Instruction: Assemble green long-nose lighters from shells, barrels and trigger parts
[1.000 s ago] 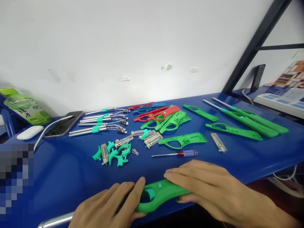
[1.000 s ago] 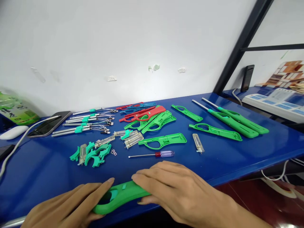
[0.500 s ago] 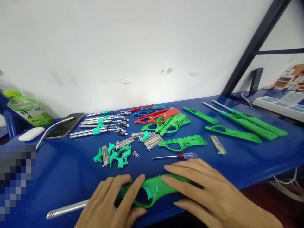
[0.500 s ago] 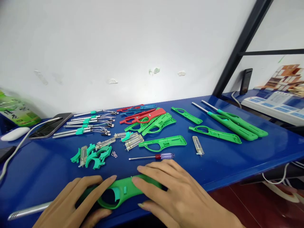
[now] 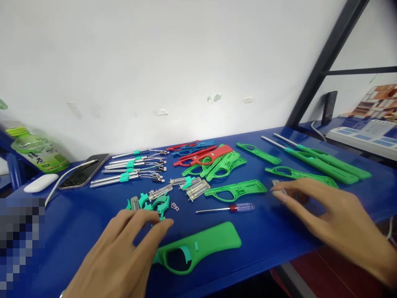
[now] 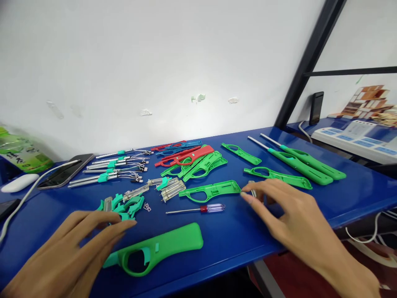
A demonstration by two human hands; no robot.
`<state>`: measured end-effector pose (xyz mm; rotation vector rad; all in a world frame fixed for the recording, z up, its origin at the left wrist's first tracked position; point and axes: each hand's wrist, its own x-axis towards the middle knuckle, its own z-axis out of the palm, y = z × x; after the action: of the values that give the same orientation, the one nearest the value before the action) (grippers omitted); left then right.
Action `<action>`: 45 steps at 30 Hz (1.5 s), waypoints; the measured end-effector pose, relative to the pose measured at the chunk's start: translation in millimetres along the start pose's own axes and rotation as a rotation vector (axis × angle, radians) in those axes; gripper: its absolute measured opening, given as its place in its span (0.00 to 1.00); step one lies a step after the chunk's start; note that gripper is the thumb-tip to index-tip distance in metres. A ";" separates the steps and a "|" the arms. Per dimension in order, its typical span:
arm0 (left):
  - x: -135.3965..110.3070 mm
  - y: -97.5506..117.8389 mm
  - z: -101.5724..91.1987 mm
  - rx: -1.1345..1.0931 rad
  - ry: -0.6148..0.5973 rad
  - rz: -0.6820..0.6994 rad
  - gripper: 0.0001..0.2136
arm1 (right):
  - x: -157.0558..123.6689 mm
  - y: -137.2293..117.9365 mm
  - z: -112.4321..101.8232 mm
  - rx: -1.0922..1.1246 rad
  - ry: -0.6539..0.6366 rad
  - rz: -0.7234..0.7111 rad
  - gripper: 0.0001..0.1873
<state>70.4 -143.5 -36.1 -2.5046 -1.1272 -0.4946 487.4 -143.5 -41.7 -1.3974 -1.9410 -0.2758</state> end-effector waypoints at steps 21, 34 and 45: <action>58.5 -21.8 27.1 0.041 -0.235 0.005 0.18 | 15.2 -94.3 38.2 0.186 -0.314 -0.373 0.19; 54.4 2.8 9.2 -0.094 -0.150 -0.187 0.07 | 8.7 -99.4 38.4 0.342 -0.095 -0.330 0.10; 30.0 31.3 -16.7 -0.276 0.125 -0.215 0.10 | 3.6 -102.2 38.1 0.466 -0.104 -0.438 0.18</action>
<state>110.1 -151.2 -13.4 -2.5453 -1.3673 -0.9092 379.5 -159.8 -43.5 -0.6947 -2.2048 0.0538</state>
